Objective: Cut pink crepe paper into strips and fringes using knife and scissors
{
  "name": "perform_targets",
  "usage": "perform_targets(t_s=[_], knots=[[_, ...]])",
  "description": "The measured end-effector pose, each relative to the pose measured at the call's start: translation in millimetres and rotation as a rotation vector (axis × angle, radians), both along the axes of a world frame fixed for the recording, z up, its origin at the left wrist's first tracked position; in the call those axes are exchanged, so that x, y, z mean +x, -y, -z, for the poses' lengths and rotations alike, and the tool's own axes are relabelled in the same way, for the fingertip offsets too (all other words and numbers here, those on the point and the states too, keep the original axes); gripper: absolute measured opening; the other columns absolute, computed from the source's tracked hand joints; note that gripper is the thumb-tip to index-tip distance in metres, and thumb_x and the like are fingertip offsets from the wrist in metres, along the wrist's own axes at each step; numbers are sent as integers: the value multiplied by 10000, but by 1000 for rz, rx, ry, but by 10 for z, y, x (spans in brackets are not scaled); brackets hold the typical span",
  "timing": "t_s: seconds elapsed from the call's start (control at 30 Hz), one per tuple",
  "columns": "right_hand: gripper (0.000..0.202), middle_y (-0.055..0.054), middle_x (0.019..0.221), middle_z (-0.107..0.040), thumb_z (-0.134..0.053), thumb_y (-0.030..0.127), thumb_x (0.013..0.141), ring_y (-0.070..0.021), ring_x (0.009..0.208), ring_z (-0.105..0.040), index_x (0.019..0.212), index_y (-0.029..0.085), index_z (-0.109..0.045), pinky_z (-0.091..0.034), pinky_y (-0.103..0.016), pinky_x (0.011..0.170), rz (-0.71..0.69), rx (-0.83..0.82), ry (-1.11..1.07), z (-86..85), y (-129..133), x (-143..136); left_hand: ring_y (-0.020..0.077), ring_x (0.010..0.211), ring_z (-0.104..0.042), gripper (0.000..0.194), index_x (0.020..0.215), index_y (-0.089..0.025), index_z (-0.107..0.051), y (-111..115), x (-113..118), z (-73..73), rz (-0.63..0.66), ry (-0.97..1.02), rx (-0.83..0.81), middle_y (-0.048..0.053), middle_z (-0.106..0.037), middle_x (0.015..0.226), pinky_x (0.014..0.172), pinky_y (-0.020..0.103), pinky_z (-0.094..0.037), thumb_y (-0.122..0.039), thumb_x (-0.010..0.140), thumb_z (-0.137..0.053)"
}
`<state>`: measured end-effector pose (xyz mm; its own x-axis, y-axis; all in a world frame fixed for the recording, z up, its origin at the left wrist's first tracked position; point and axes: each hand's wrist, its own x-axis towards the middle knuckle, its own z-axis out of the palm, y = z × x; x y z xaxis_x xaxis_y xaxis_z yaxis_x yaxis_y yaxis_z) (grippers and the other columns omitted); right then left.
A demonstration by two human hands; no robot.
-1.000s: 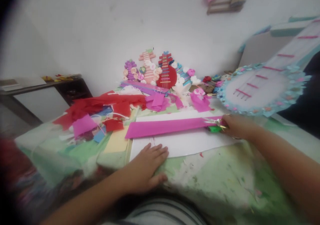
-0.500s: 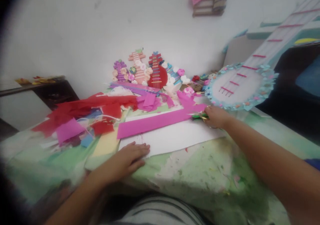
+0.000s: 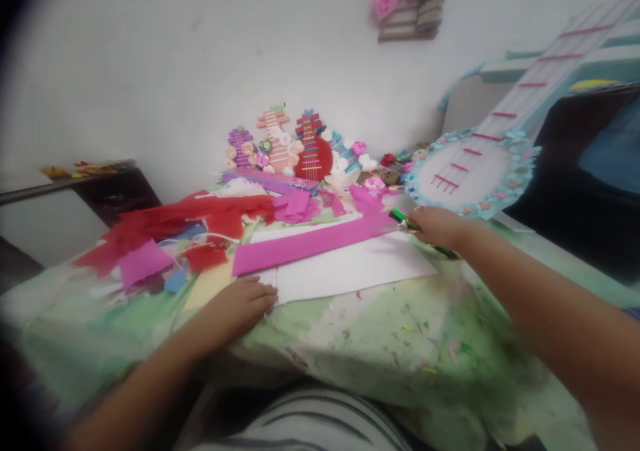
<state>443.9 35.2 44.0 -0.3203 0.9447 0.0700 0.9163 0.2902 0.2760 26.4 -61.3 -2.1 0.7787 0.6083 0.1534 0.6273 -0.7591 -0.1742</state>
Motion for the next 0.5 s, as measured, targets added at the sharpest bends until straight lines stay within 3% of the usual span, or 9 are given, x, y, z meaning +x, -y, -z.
perform_targets(t_s=[0.23,0.37,0.43,0.5], knots=[[204,-135,874,-570,-393,283,779,-210,794,-511,847,132,-512,-342,-286,655,132,176,-20,-266,219,248,182,828,-579,270,894,-179,-619,-8,-102,-39,-69,-19,-36,77,-639,920,768,322,-429,-248,883,-359],[194,-143,924,-560,-415,290,774,-229,855,-496,839,137,-515,-344,-295,693,182,418,-55,-446,292,307,179,837,-569,294,891,-189,-620,-36,-145,-8,-79,24,-53,68,-638,896,790,317,-416,-283,887,-341],[211,-149,903,-559,-411,307,786,-236,870,-486,834,130,-517,-340,-300,706,133,463,-15,-442,300,373,170,838,-564,304,892,-193,-620,-43,-160,5,-81,54,-72,64,-636,882,801,303,-413,-308,885,-338],[238,-155,884,-562,-389,310,805,-238,877,-480,834,117,-526,-333,-308,732,41,370,62,-347,293,468,163,837,-560,313,899,-201,-618,-33,-165,-1,-90,74,-102,57,-634,878,803,291,-413,-324,883,-331]])
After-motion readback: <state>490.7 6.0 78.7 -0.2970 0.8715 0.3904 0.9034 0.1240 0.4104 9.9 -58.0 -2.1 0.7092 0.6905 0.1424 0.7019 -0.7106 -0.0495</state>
